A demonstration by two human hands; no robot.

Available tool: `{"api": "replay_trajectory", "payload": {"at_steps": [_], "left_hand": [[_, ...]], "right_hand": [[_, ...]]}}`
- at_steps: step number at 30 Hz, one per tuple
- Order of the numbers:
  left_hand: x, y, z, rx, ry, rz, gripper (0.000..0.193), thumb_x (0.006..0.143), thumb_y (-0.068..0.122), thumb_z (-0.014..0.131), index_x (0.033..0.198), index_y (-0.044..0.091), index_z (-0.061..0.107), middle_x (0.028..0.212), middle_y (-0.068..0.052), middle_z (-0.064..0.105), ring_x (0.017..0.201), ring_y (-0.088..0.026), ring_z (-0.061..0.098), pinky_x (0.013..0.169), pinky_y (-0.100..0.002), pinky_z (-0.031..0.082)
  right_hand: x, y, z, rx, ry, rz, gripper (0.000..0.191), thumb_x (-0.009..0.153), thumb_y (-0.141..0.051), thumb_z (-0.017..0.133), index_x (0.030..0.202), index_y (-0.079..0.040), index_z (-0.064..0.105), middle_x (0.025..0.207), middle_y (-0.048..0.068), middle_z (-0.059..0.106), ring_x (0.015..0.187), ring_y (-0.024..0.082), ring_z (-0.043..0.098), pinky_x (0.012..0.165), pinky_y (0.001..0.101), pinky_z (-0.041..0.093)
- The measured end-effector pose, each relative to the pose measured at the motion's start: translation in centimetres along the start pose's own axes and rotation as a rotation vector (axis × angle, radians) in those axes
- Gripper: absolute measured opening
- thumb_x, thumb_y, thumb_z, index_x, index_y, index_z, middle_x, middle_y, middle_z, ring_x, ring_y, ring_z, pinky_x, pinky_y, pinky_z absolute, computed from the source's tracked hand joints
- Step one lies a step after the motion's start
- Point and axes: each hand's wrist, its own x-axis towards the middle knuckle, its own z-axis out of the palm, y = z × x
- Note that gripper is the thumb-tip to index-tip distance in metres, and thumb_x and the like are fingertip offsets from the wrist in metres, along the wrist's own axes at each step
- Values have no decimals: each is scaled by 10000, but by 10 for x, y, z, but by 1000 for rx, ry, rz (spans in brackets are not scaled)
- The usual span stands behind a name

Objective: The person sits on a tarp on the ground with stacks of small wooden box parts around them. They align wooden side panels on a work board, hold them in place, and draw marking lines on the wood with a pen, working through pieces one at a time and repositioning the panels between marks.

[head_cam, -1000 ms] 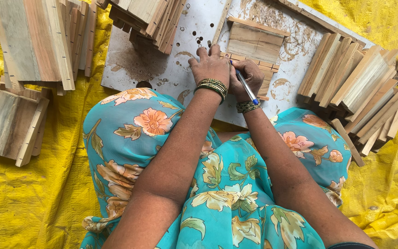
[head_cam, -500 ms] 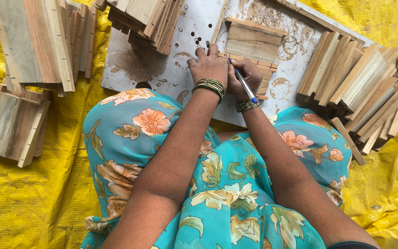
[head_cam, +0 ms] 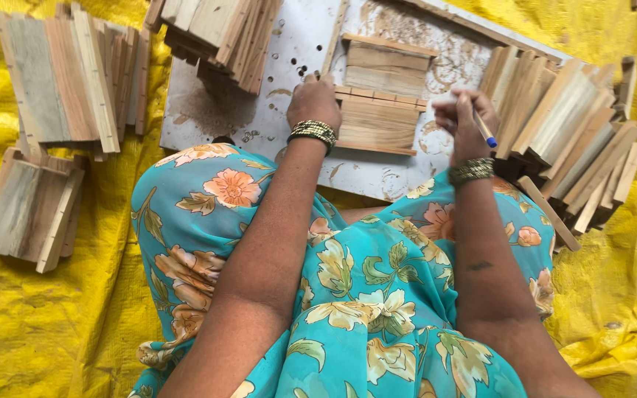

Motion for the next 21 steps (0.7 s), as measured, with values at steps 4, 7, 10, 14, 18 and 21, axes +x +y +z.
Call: {"api": "replay_trajectory", "payload": {"at_steps": [4, 7, 10, 14, 18, 21], "left_hand": [[-11, -7, 6, -67, -73, -48, 247, 961, 248, 649, 1169, 119, 678, 1225, -146, 679, 1153, -347, 665, 970, -468, 559], [-29, -10, 14, 34, -98, -8, 232, 952, 264, 643, 1116, 118, 718, 1254, -162, 652, 1144, -369, 656, 944, -483, 566], [-50, -11, 22, 105, -88, 37, 227, 945, 212, 629, 1127, 121, 728, 1270, -176, 637, 1140, -375, 652, 936, -487, 567], [-67, -9, 28, 138, 4, 80, 340, 820, 184, 704, 1141, 73, 703, 1265, -206, 613, 1109, -379, 633, 918, -430, 565], [-69, -12, 22, 58, 36, 69, 367, 802, 297, 754, 1094, 78, 718, 1143, -223, 668, 1089, -383, 630, 977, -450, 515], [-67, -15, 13, -154, 104, 6, 249, 825, 291, 726, 969, 94, 777, 1006, -188, 725, 972, -351, 686, 908, -443, 555]], "right_hand": [[-21, 10, -21, -330, -120, 174, 139, 975, -111, 670, 1085, -26, 682, 930, 84, 771, 771, 116, 724, 643, 244, 608], [-34, 24, -12, -526, -164, 180, 171, 920, -126, 724, 1058, -28, 699, 912, 80, 745, 768, 109, 721, 623, 252, 611], [-46, 25, -3, -555, -200, 143, 164, 915, -130, 713, 1038, -21, 712, 903, 84, 748, 761, 114, 724, 619, 253, 618], [-65, 17, 6, -523, -230, 130, 145, 912, -128, 713, 1005, -17, 709, 869, 89, 750, 742, 114, 723, 624, 253, 616], [-78, 5, 13, -596, -179, 183, 127, 910, -120, 688, 991, -25, 715, 846, 84, 759, 693, 129, 733, 614, 269, 605], [-85, 0, 17, -552, -219, 189, 131, 909, -113, 684, 991, -13, 702, 838, 87, 753, 706, 131, 736, 620, 268, 616]]}}
